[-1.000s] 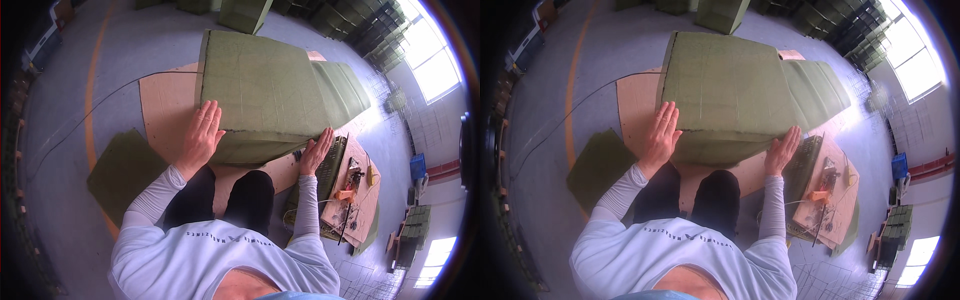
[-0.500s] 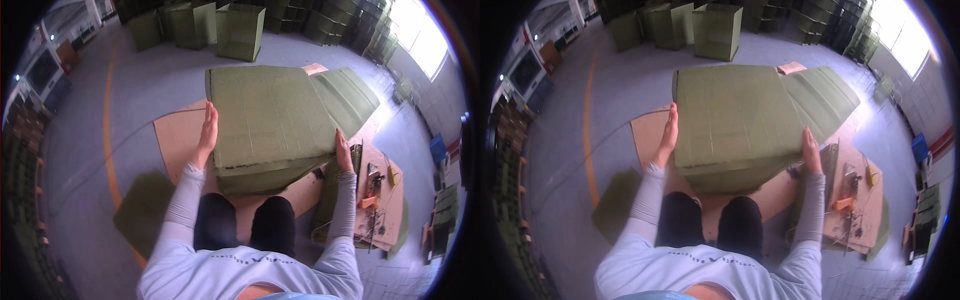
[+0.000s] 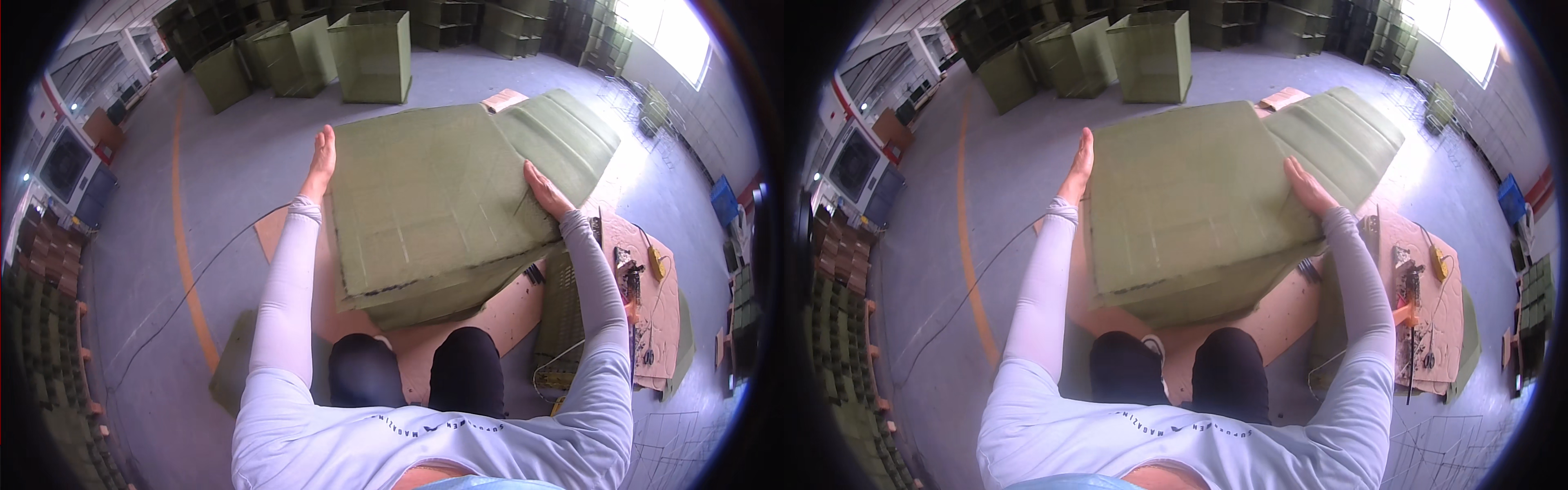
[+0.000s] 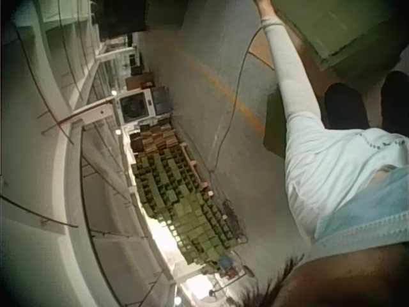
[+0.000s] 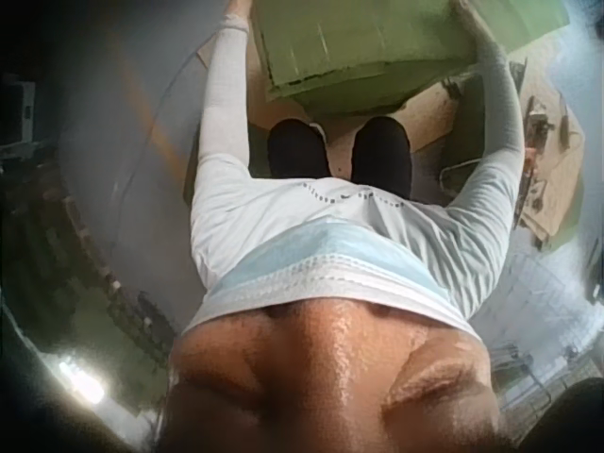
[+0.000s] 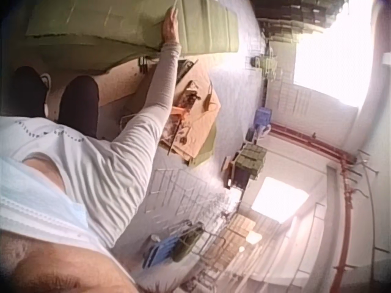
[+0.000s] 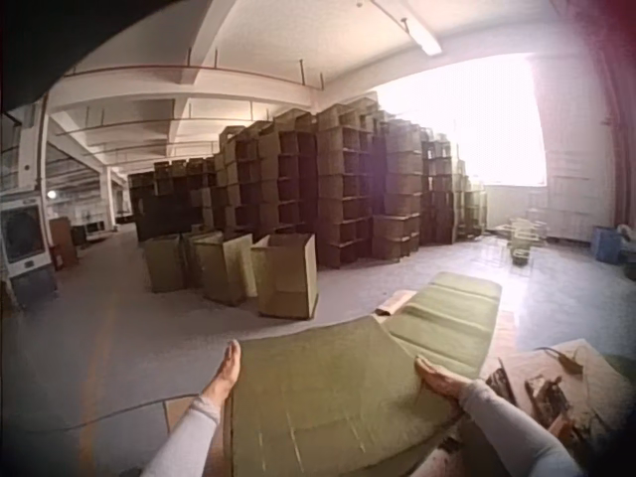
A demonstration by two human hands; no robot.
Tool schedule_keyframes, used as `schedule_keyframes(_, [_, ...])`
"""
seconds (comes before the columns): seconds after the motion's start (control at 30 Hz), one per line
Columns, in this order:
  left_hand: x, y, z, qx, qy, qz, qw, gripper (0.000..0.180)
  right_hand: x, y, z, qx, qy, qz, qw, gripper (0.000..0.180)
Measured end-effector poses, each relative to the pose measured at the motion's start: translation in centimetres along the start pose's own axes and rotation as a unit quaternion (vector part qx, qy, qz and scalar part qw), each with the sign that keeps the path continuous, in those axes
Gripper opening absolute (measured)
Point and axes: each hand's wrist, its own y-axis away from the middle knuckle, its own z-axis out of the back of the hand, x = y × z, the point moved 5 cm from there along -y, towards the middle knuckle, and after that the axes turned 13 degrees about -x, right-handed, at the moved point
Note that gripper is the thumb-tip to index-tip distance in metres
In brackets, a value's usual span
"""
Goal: Use a hot glue gun to apply adhesive to the seams of a fabric-covered storage box and press them together to secure the shape.
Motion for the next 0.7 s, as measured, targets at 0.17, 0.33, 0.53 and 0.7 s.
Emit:
schedule_keyframes(0.17, [2.0, -0.8, -2.4, 0.004, -0.029, 0.076, 0.997, 0.104, -3.7, 1.2, 0.3, 0.014, -0.169, -0.105, 0.98, 0.053])
schedule_keyframes(0.33, [5.2, -3.3, 0.6, -0.031, -0.108, 0.118, 0.987, 0.108, -1.7, -1.4, 2.4, 0.105, 0.053, -0.046, 0.992, 0.064])
schedule_keyframes(0.53, [0.0, -7.0, -3.1, 0.023, -0.134, -0.044, 0.99, 0.105, -0.1, -10.1, 1.5, 0.0, -0.005, -0.106, 0.994, 0.079])
schedule_keyframes(0.7, [2.9, -7.8, -0.7, 0.004, -0.117, -0.02, 0.993, 0.097, 3.8, -10.3, -1.8, 0.043, 0.01, -0.116, 0.992, 0.069])
